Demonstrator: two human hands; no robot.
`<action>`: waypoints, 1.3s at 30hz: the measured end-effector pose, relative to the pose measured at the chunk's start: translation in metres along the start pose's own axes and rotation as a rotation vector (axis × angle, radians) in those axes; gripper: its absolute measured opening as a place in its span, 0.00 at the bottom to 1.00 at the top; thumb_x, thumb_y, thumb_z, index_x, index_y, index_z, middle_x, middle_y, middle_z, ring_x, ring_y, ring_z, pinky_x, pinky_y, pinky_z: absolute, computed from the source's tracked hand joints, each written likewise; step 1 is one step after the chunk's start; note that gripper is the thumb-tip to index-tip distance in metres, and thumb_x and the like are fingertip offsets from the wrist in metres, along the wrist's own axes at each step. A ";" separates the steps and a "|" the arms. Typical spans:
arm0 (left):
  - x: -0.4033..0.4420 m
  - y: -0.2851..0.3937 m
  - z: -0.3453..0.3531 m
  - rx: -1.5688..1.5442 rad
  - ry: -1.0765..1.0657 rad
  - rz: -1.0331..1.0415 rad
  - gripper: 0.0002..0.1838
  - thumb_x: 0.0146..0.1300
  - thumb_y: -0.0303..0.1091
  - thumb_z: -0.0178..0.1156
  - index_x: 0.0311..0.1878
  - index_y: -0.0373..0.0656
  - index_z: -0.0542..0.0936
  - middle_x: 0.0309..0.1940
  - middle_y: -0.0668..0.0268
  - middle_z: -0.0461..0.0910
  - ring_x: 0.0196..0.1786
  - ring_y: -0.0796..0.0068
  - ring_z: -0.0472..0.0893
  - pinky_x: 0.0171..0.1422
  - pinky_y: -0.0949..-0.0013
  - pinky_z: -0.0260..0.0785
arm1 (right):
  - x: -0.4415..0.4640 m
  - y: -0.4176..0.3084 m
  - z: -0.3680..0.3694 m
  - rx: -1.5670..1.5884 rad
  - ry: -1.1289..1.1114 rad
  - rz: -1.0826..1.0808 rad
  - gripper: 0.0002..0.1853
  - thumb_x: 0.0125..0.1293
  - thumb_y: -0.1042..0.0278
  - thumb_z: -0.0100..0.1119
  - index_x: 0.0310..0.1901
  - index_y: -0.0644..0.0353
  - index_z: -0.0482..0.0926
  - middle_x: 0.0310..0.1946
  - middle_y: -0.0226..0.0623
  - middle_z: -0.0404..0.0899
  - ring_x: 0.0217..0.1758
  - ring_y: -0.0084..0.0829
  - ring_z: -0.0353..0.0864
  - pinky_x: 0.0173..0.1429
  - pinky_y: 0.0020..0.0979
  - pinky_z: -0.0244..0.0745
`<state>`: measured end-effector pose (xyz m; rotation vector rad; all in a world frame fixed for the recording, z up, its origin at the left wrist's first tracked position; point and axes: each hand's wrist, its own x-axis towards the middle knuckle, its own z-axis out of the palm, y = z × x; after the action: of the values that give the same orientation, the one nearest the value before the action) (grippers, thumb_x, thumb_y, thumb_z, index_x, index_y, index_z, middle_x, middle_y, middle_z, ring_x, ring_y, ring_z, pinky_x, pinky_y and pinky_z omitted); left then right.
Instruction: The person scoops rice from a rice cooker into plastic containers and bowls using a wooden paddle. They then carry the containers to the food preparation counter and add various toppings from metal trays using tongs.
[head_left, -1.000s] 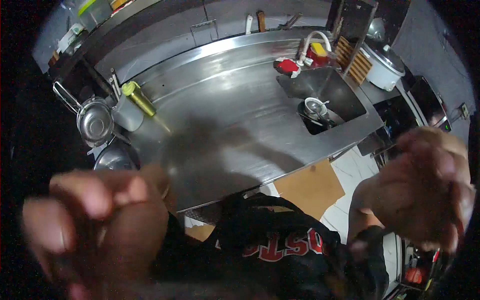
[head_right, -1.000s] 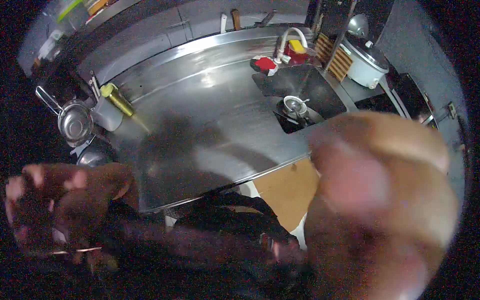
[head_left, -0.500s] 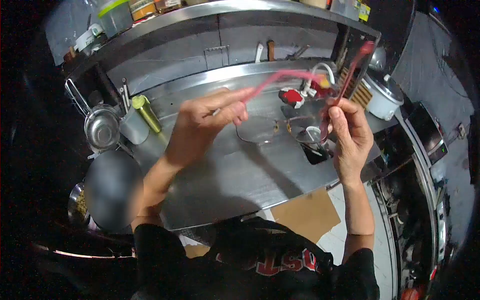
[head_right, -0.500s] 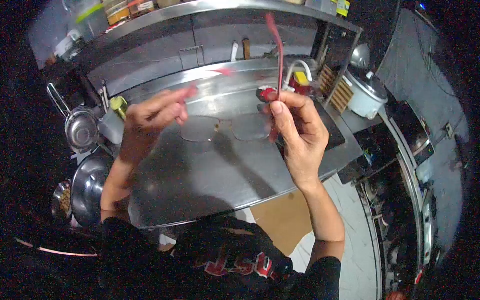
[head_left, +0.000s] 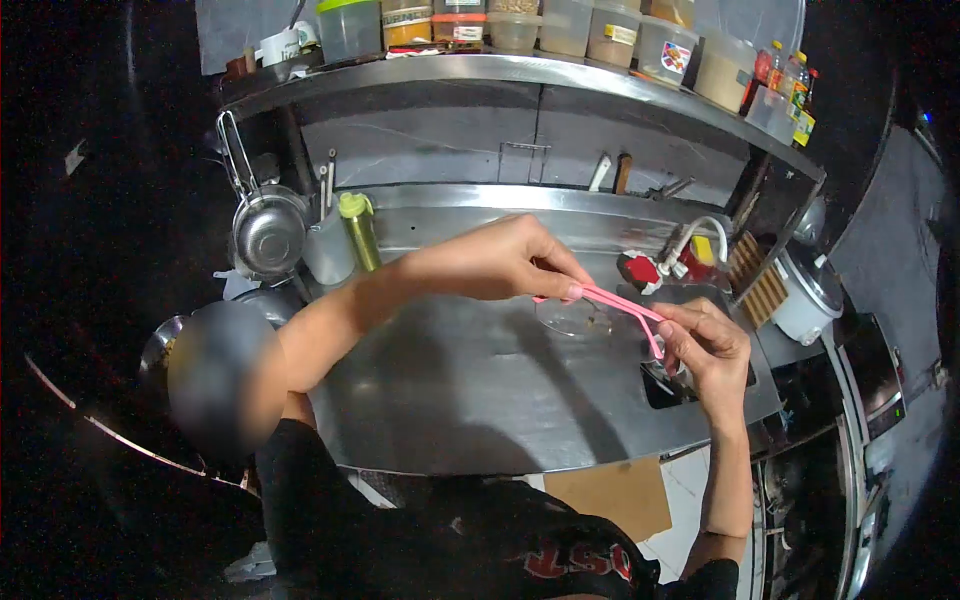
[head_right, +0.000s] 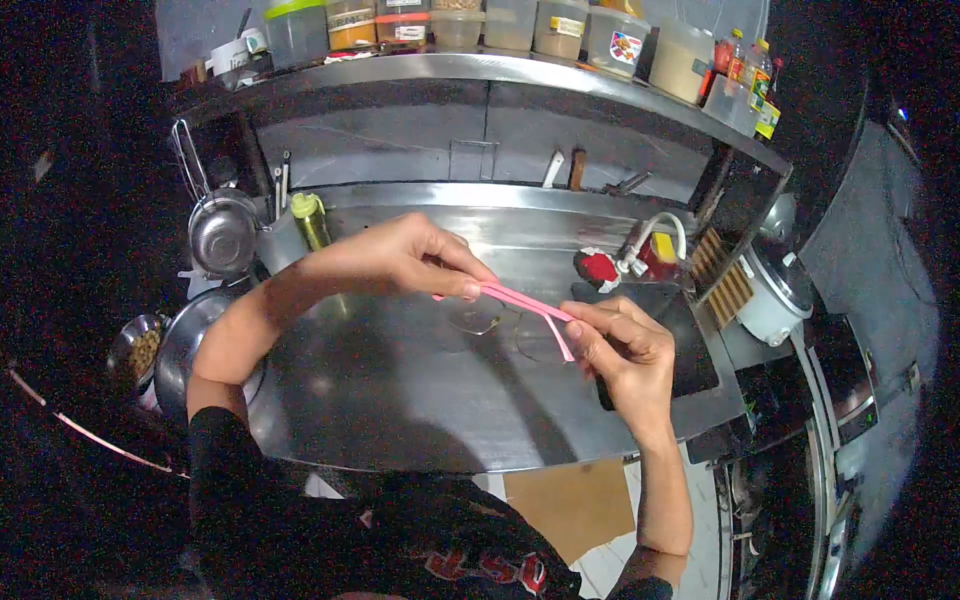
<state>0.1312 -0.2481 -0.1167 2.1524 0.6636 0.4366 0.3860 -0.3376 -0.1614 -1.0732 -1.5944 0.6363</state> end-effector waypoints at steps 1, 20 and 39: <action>0.000 -0.001 -0.001 0.065 0.034 0.013 0.14 0.61 0.37 0.61 0.48 0.42 0.82 0.34 0.67 0.82 0.35 0.82 0.75 0.41 0.77 0.68 | 0.002 0.000 0.001 0.001 -0.004 -0.001 0.09 0.58 0.75 0.64 0.41 0.64 0.83 0.28 0.30 0.76 0.23 0.16 0.72 0.24 0.18 0.67; 0.022 -0.070 -0.299 1.663 1.323 0.154 0.11 0.56 0.27 0.55 0.42 0.42 0.82 0.35 0.55 0.80 0.39 0.52 0.80 0.42 0.56 0.73 | -0.040 0.042 -0.006 -0.019 0.313 0.026 0.16 0.66 0.72 0.54 0.55 0.64 0.73 0.57 0.37 0.67 0.46 0.26 0.78 0.39 0.21 0.75; 0.033 -0.113 -0.341 1.332 0.982 0.171 0.15 0.58 0.40 0.61 0.45 0.44 0.81 0.34 0.49 0.81 0.40 0.51 0.81 0.44 0.54 0.71 | -0.159 0.132 -0.003 -0.089 0.614 0.463 0.13 0.65 0.77 0.52 0.51 0.62 0.75 0.52 0.34 0.73 0.39 0.26 0.79 0.36 0.24 0.76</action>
<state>-0.0522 0.0394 0.0019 3.1670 1.6365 1.5145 0.4365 -0.4186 -0.3452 -1.5460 -0.8537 0.4688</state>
